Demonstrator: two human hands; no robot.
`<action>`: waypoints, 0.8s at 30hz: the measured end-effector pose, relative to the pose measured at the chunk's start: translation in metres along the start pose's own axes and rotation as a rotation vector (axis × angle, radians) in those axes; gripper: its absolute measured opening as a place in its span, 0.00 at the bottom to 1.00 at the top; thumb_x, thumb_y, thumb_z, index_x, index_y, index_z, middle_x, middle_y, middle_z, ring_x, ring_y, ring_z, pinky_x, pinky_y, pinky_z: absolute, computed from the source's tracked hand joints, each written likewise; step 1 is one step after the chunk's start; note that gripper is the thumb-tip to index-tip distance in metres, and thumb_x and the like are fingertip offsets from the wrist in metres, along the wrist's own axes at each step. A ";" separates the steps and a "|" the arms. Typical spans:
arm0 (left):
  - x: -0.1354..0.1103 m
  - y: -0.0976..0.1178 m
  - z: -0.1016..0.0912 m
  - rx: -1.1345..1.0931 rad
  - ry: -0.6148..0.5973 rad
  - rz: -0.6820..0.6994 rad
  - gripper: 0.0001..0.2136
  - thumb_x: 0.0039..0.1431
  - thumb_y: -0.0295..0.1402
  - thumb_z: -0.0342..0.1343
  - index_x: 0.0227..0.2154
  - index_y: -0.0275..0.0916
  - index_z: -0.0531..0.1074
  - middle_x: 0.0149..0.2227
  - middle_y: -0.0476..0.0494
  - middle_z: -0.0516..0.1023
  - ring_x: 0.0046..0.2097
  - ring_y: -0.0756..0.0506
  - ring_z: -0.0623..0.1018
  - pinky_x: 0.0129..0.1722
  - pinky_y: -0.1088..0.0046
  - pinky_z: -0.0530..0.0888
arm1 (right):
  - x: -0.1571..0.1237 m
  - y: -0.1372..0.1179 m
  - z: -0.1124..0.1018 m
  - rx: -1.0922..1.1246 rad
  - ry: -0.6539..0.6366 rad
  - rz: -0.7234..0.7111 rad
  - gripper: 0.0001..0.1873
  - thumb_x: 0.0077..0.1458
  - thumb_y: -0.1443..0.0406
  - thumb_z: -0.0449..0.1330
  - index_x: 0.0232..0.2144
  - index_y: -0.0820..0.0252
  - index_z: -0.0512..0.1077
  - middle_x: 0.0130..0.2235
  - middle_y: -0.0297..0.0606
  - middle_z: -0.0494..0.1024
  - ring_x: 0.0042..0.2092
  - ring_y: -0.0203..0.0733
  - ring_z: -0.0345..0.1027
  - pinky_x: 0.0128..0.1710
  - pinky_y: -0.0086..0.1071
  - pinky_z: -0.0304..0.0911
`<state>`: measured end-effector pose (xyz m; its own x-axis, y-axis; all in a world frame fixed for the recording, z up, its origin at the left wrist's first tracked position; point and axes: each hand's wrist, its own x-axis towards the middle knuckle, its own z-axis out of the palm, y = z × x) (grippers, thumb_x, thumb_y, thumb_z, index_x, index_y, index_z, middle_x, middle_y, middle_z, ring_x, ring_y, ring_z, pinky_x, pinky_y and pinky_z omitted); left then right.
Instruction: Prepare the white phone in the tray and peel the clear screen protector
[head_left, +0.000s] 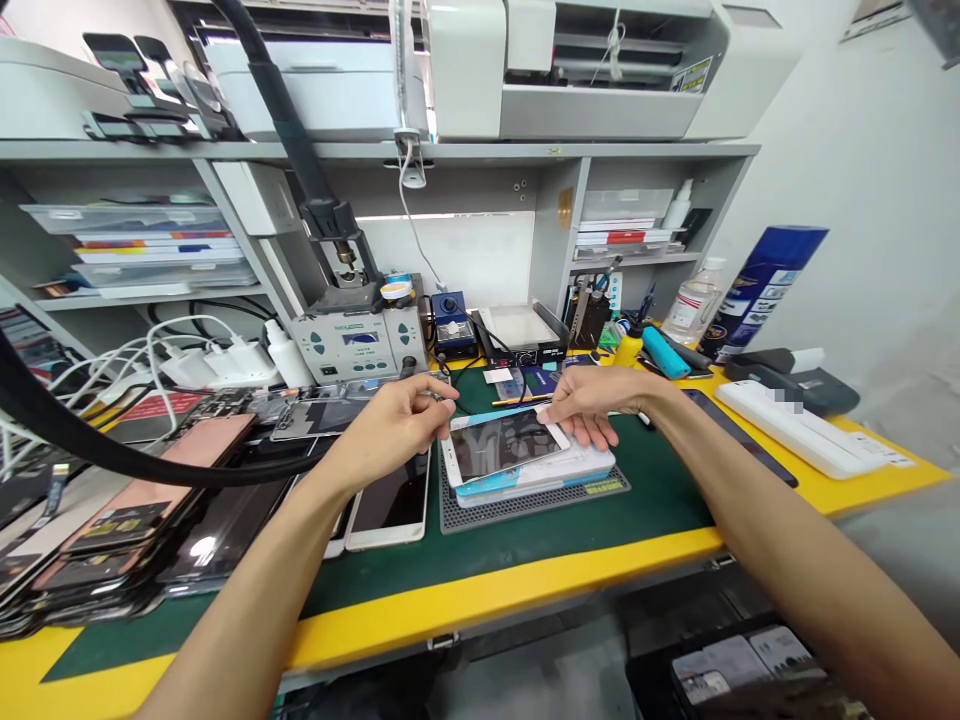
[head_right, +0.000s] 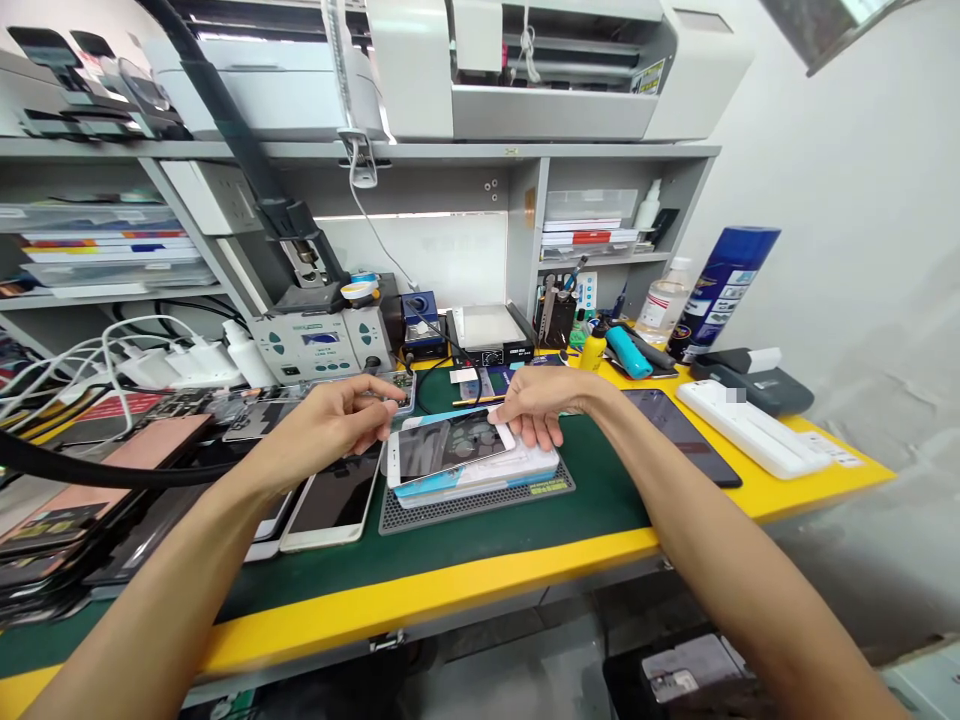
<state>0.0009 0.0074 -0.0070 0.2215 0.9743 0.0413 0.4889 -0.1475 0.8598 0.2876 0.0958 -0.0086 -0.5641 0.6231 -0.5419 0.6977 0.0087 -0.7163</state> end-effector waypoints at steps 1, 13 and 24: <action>0.000 0.000 0.000 0.006 -0.010 -0.002 0.16 0.61 0.43 0.56 0.45 0.38 0.72 0.25 0.49 0.74 0.23 0.50 0.65 0.22 0.75 0.60 | -0.001 0.000 0.000 -0.003 -0.010 -0.010 0.30 0.44 0.42 0.69 0.22 0.67 0.74 0.20 0.40 0.79 0.18 0.38 0.72 0.14 0.26 0.69; -0.002 0.001 0.003 -0.134 -0.007 0.028 0.11 0.59 0.38 0.58 0.42 0.39 0.73 0.27 0.49 0.74 0.23 0.52 0.64 0.22 0.76 0.60 | 0.000 -0.002 0.000 0.006 -0.003 0.041 0.27 0.40 0.46 0.72 0.21 0.66 0.74 0.19 0.39 0.78 0.18 0.39 0.72 0.14 0.27 0.68; 0.001 0.001 0.006 -0.251 0.057 0.001 0.11 0.58 0.38 0.61 0.39 0.37 0.74 0.27 0.49 0.74 0.22 0.53 0.64 0.20 0.76 0.60 | -0.006 -0.007 0.002 -0.014 0.012 0.027 0.28 0.41 0.45 0.71 0.21 0.67 0.74 0.19 0.40 0.78 0.18 0.39 0.72 0.15 0.27 0.69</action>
<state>0.0071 0.0067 -0.0091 0.1705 0.9832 0.0648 0.2621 -0.1086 0.9589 0.2849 0.0906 -0.0016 -0.5396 0.6329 -0.5552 0.7185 0.0024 -0.6955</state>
